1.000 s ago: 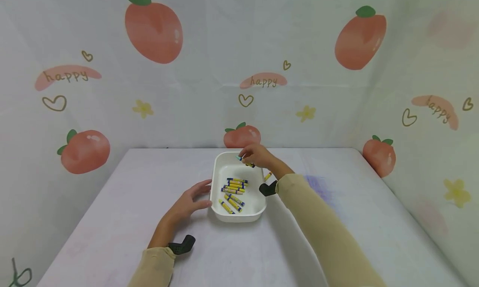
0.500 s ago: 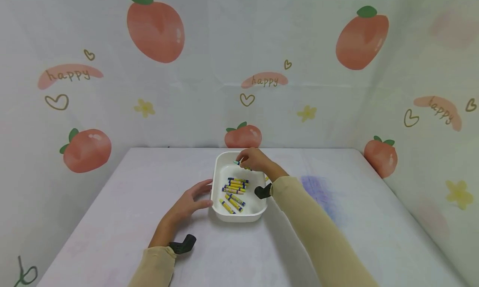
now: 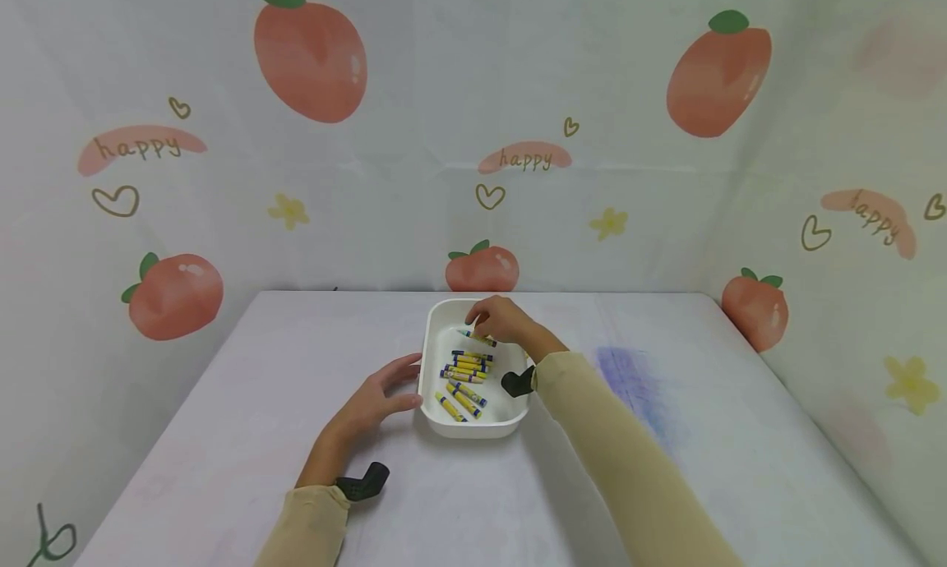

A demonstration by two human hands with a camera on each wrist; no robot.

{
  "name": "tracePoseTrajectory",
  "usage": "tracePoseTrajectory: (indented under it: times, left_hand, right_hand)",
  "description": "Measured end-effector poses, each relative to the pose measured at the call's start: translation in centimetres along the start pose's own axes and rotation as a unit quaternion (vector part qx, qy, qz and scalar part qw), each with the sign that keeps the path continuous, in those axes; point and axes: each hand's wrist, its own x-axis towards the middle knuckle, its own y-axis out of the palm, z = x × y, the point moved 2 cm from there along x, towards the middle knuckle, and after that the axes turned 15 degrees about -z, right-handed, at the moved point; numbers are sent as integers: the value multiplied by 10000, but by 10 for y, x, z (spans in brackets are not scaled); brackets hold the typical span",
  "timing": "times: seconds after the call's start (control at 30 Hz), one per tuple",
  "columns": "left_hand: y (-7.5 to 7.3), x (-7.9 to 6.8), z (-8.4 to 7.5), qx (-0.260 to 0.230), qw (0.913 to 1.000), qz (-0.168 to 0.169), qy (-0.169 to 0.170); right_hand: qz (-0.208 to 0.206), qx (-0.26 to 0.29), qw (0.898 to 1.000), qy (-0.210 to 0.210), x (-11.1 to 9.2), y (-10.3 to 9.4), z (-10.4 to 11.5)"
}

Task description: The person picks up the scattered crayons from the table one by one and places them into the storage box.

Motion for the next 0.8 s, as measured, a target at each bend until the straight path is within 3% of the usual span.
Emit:
tracePoseTrajectory:
  times: [0.33, 0.63, 0.8]
  left_hand:
    - [1, -2, -2, 65, 9999, 16, 117]
    - [-1, -16, -35, 73, 9999, 3, 90]
    - [2, -10, -22, 185, 9998, -66, 84]
  right_hand:
    - [-429, 237, 9985, -236, -2, -11, -4]
    - [-915, 506, 9941, -282, -9, -33, -16]
    - [-1085, 550, 9926, -52, -13, -43, -29]
